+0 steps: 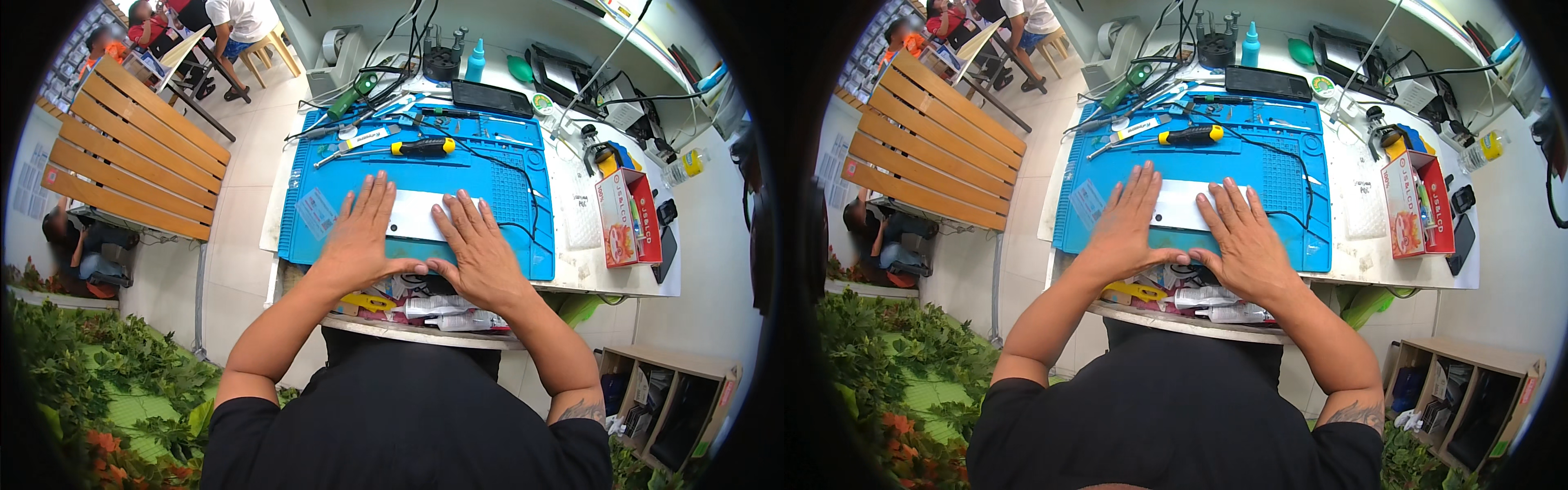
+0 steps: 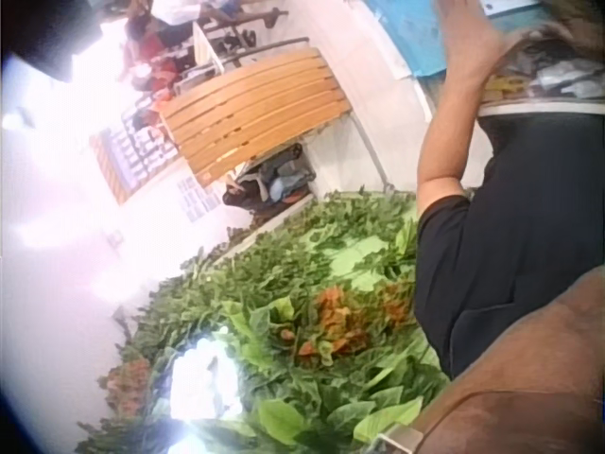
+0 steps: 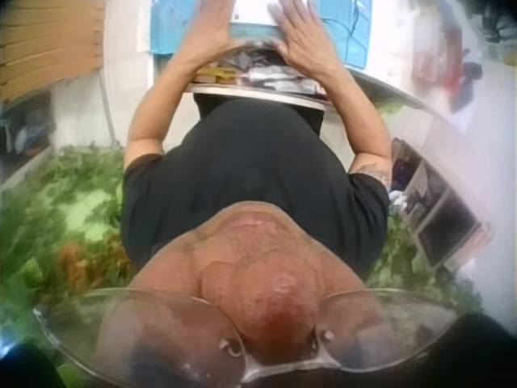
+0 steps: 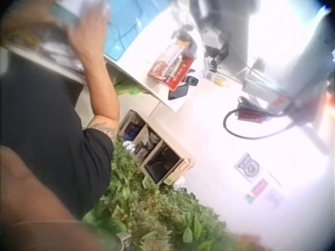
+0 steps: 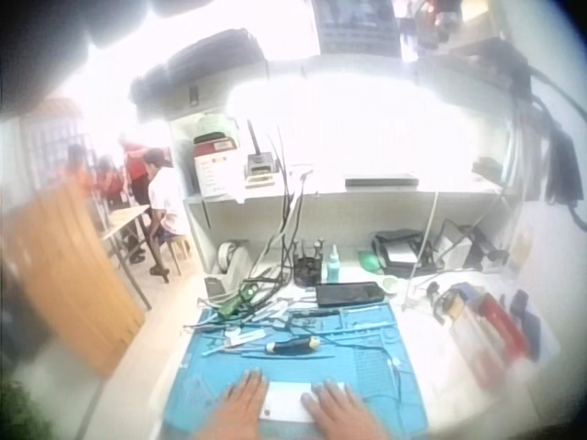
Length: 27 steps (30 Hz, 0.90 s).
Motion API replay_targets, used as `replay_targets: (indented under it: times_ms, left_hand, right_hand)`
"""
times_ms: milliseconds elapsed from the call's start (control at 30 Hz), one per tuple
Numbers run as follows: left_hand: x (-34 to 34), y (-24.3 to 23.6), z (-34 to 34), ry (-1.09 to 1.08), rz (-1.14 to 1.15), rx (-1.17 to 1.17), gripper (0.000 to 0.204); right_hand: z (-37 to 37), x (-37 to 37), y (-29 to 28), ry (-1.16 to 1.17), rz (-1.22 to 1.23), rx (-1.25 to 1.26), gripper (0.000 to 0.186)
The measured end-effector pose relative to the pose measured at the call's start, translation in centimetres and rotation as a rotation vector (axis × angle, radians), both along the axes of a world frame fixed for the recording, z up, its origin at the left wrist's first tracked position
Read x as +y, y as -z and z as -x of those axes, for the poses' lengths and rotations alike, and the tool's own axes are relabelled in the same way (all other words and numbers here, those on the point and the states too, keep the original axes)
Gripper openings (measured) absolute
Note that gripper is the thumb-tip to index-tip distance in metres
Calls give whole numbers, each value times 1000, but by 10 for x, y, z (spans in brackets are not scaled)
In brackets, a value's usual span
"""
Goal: The person applies adhesive from a tube to the internal frame of a mobile phone, presses a back panel onto the frame, and wipes the device with a cloth and liquid.
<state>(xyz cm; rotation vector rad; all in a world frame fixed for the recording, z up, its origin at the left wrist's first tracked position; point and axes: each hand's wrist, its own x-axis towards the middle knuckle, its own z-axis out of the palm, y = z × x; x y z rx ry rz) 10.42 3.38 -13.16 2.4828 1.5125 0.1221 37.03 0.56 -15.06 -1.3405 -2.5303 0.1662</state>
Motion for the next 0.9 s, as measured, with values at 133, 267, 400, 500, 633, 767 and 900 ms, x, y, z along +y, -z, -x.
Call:
replay_targets:
  times_ms: [133,267,400,500,633,767,900]
  left_hand:
    - [-16,7,18,46,-79,37,149]
    - [-39,3,18,68,-116,29,147]
    - [-44,3,14,51,-115,-24,145]
    - [-26,6,6,48,-153,-20,146]
    - [-9,3,-9,23,-141,16,148]
    - [0,1,-25,62,-143,41,151]
    - [8,2,-48,163,-118,-15,154]
  right_hand:
    - [-1,-5,-10,-15,33,-77,99]
    - [0,-5,-11,-28,29,-100,110]
    - [-4,-16,-7,-33,4,-138,117]
    - [-7,-31,-7,-6,12,-132,116]
    - [-15,-49,-10,77,33,-91,117]
    - [-25,-51,-4,69,39,11,117]
    - [-27,-50,-6,30,71,102,111]
